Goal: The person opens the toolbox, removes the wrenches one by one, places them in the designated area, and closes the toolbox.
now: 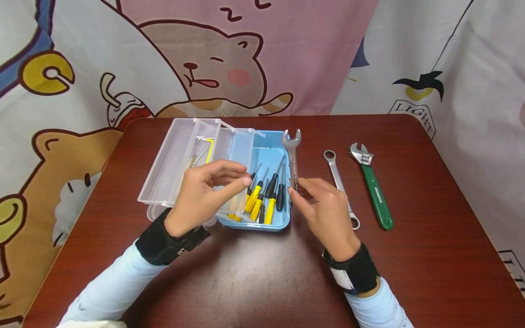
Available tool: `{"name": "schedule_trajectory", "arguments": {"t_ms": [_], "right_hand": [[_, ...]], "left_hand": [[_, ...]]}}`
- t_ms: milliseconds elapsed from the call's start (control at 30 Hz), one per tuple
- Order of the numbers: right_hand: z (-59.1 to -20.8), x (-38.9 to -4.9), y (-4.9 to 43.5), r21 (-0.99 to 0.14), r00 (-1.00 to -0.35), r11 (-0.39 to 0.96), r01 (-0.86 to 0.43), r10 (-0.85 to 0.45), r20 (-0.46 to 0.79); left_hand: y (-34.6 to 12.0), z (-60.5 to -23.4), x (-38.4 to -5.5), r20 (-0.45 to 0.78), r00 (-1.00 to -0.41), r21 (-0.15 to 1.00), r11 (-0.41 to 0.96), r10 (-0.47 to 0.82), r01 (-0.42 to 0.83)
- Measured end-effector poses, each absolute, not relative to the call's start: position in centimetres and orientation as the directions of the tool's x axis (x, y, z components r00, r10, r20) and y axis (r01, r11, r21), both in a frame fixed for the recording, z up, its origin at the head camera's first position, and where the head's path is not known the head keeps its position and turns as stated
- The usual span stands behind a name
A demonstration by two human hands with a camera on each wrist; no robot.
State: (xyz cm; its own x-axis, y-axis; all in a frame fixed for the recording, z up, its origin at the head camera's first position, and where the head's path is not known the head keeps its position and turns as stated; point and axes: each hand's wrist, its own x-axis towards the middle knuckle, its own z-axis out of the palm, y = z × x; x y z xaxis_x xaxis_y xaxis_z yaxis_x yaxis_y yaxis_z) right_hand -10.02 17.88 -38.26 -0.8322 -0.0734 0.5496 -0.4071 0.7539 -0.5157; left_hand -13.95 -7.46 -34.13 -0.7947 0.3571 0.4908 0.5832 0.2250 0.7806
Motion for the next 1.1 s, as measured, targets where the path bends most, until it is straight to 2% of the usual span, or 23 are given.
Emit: {"name": "schedule_trajectory", "arguments": {"t_ms": [200, 667, 1100], "right_hand": [[-38.1, -10.6, 19.3, -0.527, -0.864, 0.792, -0.307, 0.000, 0.503], [-39.5, -11.8, 21.2, -0.528, -0.945, 0.834, -0.159, 0.027, 0.326], [-40.7, -12.7, 22.3, -0.536, -0.996, 0.843, 0.043, 0.075, 0.038]], "left_hand": [[-9.0, -34.5, -13.5, 0.539, -0.784, 0.768, 0.202, 0.307, 0.608], [-12.6, -35.8, -12.8, 0.597, -0.792, 0.763, 0.215, 0.129, 0.610], [-16.4, -37.1, -12.1, 0.588, -0.803, 0.795, 0.252, -0.095, 0.552]]}}
